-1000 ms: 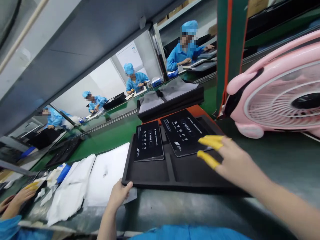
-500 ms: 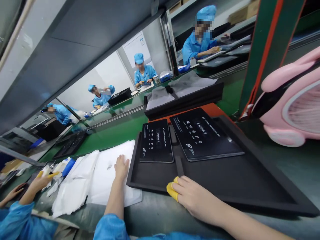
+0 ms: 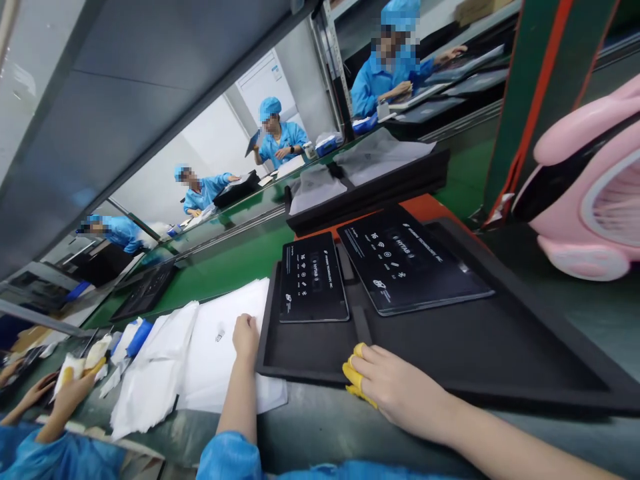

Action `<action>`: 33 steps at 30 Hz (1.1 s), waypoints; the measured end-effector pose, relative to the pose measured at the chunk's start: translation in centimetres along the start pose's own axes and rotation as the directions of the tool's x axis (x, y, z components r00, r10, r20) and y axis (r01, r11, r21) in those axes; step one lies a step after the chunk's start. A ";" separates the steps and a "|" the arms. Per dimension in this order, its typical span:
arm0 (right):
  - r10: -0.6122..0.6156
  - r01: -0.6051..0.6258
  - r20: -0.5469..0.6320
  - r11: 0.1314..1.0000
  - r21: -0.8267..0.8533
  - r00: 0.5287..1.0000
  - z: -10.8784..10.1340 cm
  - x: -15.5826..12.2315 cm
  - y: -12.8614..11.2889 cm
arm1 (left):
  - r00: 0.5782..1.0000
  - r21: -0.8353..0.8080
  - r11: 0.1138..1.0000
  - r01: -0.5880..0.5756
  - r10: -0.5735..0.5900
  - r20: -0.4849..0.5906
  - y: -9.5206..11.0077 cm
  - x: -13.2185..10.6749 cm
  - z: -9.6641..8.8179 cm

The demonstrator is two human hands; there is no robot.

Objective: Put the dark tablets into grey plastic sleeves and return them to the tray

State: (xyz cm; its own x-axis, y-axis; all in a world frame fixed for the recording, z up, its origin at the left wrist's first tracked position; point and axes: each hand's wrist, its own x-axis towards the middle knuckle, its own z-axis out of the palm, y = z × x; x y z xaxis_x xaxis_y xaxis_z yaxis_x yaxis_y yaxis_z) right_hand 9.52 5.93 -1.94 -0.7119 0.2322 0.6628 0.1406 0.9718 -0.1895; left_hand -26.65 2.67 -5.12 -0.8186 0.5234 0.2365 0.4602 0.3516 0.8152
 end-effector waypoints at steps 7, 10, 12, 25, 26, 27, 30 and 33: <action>-0.047 0.046 -0.026 0.997 -0.063 0.999 -1.2 1.3 0.5 | 0.999 0.100 0.995 -0.018 0.016 0.028 1.1 -0.1 -0.3; -0.073 0.074 -0.061 0.997 0.026 0.995 -0.8 0.8 -0.9 | 0.999 0.121 0.992 -0.021 0.016 0.044 1.9 -0.5 -0.4; -0.139 0.139 -0.011 0.980 0.143 0.990 -0.3 0.3 -2.0 | 0.999 0.136 0.990 -0.027 0.020 0.051 2.3 -0.8 -0.5; -0.021 -0.122 0.298 0.883 0.454 0.954 1.6 -0.2 -2.7 | 1.000 0.143 0.990 0.018 -0.019 0.006 5.5 -1.2 -2.7; -0.021 -0.125 0.304 0.882 0.454 0.952 1.4 -0.2 -2.6 | 1.000 0.134 0.991 0.018 -0.019 0.003 6.1 -1.3 -3.0; -0.024 -0.125 0.307 0.882 0.455 0.952 1.3 -0.1 -2.5 | 1.000 0.124 0.992 0.018 -0.019 0.001 6.7 -1.3 -3.4; -0.030 -0.117 0.298 0.878 0.464 0.954 1.2 0.1 -2.4 | 1.000 0.085 0.996 0.022 -0.023 0.007 8.9 -1.3 -5.2; -0.021 -0.111 0.259 0.869 0.482 0.966 1.4 0.0 -2.5 | 0.999 0.032 0.999 0.024 -0.025 0.048 11.5 -2.4 -7.1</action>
State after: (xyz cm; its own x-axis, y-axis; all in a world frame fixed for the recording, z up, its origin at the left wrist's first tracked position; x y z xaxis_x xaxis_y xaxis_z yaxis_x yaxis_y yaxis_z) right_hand 8.16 3.42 -2.46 -0.8688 0.1932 0.4559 -0.1307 0.7986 -0.5875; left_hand -21.80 -0.05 7.46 -0.8126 0.5510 0.1899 0.4511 0.3884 0.8035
